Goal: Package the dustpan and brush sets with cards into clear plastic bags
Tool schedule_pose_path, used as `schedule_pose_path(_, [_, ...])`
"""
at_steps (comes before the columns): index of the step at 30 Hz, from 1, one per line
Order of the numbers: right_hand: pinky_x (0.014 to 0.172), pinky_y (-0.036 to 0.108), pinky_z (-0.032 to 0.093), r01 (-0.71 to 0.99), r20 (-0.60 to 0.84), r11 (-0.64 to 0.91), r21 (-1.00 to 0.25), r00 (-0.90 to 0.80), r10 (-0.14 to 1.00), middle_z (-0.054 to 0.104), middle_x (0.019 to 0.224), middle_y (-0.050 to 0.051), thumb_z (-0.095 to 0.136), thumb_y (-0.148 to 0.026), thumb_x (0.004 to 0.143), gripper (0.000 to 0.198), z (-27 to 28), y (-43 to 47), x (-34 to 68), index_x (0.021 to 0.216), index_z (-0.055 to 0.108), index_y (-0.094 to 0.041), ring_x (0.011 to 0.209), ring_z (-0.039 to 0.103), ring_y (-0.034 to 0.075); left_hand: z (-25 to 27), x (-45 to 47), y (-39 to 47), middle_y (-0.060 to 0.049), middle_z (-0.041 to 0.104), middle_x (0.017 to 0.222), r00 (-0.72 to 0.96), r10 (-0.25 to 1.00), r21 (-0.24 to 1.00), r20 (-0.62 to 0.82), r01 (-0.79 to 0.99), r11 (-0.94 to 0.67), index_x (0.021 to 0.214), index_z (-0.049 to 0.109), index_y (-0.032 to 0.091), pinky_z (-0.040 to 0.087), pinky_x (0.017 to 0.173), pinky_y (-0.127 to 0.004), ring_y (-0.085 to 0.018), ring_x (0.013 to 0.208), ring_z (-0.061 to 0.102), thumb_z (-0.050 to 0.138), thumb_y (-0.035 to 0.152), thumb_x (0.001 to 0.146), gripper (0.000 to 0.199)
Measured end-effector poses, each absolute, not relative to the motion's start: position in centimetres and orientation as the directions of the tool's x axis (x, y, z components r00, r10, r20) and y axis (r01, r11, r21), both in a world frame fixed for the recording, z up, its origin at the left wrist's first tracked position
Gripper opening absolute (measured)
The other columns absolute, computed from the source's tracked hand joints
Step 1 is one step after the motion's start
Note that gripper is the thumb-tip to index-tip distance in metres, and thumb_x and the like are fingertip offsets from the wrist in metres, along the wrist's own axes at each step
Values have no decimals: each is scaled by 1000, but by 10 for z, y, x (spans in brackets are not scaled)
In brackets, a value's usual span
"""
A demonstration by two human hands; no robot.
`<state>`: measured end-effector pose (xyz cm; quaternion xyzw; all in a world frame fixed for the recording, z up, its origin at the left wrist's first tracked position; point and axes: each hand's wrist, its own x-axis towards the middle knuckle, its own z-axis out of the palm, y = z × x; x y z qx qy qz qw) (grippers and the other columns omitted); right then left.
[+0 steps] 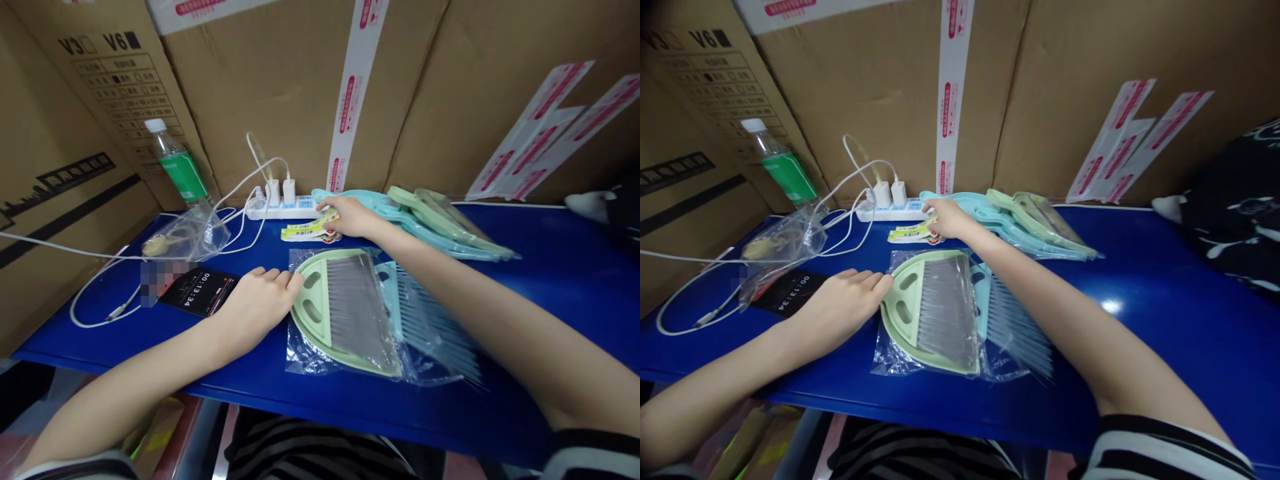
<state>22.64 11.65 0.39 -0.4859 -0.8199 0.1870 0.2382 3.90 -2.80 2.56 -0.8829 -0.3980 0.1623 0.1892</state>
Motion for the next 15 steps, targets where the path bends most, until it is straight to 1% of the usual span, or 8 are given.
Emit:
schedule_pose_path(2, [78,42,51,762,223,462,-454,-405,887,68,93,8,68,-14,72,35,5,112,226,107,66,-20,82,67,25,25,38,-28,-6,68,78,632,764,-456,-131,646,-613,88,55,14,49,64,-31,-21,72,67,46,1,85,17])
schedule_pose_path(5, [84,46,47,822,261,455,-341,-383,886,64,111,15,63,-16,76,37,14,96,227,112,64,-18,102,62,34,23,36,-28,-7,67,81,645,756,-438,-113,651,-620,91,55,14,50,67,-33,-22,75,67,46,2,85,16])
schedule_pose_path(7, [80,49,47,858,289,432,-278,-355,889,58,120,20,56,-15,80,34,22,80,232,114,63,-15,100,62,37,21,35,-28,-7,67,85,660,745,-431,-92,649,-628,104,55,12,51,69,-34,-23,77,67,47,2,85,23])
schedule_pose_path(8, [76,47,47,888,314,411,-205,-338,887,58,120,19,52,-16,83,30,25,70,235,111,64,-15,96,63,36,21,34,-28,-7,67,86,666,741,-429,-86,646,-631,112,53,11,51,70,-34,-22,78,67,47,2,85,29])
schedule_pose_path(9, [73,45,47,896,331,409,-172,-339,881,59,117,18,49,-17,85,27,27,61,240,107,64,-15,92,64,34,21,33,-28,-6,67,87,670,737,-427,-88,643,-636,119,50,12,51,70,-33,-22,78,68,47,2,85,35])
schedule_pose_path(11, [71,41,47,852,347,470,-230,-379,858,65,98,12,47,-16,85,21,27,41,251,97,64,-18,80,65,26,23,31,-27,-5,67,88,666,738,-427,-112,638,-641,129,45,14,50,66,-30,-20,78,67,48,3,87,44])
schedule_pose_path(13, [63,37,47,785,310,489,-379,-390,867,64,71,4,45,-21,86,16,23,23,264,90,61,-21,63,62,21,26,29,-25,-4,67,89,644,753,-433,-135,645,-629,135,42,18,48,59,-27,-19,77,67,49,5,88,50])
schedule_pose_path(15, [58,35,48,699,256,482,-527,-411,875,62,62,0,46,-27,86,11,15,8,277,87,57,-24,56,60,18,29,26,-22,-4,68,93,624,770,-443,-132,658,-609,137,41,20,45,53,-25,-19,80,67,49,6,88,52])
